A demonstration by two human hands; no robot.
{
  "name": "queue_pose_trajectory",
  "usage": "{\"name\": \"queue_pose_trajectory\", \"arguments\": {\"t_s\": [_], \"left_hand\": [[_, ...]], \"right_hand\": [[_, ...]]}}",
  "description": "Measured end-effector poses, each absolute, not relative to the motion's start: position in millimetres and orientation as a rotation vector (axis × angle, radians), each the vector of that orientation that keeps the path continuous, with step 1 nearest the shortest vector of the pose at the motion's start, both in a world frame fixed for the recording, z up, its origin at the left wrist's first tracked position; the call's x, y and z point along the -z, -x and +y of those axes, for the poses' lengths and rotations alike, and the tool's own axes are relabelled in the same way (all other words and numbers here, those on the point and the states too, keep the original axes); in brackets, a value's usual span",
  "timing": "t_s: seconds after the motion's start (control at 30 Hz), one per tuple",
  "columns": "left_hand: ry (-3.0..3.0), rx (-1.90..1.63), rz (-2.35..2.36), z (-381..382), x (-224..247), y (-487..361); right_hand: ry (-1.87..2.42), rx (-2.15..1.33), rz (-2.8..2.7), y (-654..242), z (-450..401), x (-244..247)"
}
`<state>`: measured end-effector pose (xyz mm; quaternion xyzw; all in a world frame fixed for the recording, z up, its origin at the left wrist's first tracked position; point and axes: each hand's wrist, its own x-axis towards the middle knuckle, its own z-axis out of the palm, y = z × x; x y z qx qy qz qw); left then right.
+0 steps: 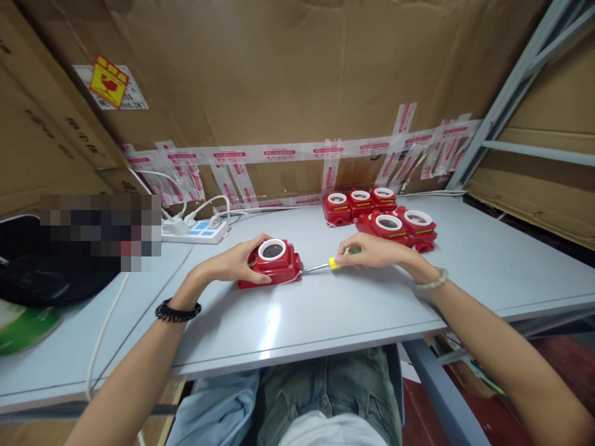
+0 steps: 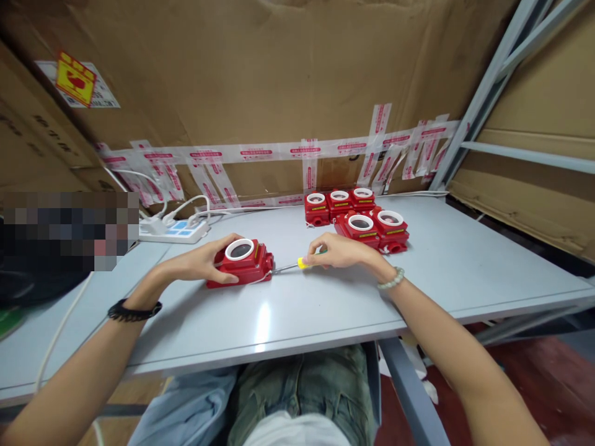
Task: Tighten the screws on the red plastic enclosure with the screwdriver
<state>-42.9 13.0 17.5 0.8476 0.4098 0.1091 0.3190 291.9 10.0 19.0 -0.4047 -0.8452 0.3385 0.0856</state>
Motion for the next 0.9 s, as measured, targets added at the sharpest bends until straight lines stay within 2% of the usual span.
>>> {"name": "queue_pose_trajectory", "arguments": {"t_s": [0.23,0.43,0.67,0.83,0.9], "left_hand": [[-2.217,-0.284,1.079,12.7,-16.7,43.9],[-2.231,-0.278,1.079,13.0,-16.0,43.8],[-2.237,-0.291,1.088,13.8,-15.3,44.7],[-2.229,-0.290,1.106,13.2,-15.8,44.0],[-2.231,-0.290,1.106,12.9,-16.2,43.4]], "right_hand": [[1.227,-0.954,-2.489,-289.7,10.6,-11.2],[1.409,-0.909,-2.472,-282.1,6.0,-8.8],[1.368,-0.895,-2.457,-280.7,4.8,-8.2],[1.456,-0.553,-2.480,-272.8,-6.0,-14.2],[1.485,-0.529,-2.516,-270.2,-9.7,-17.7]]}}
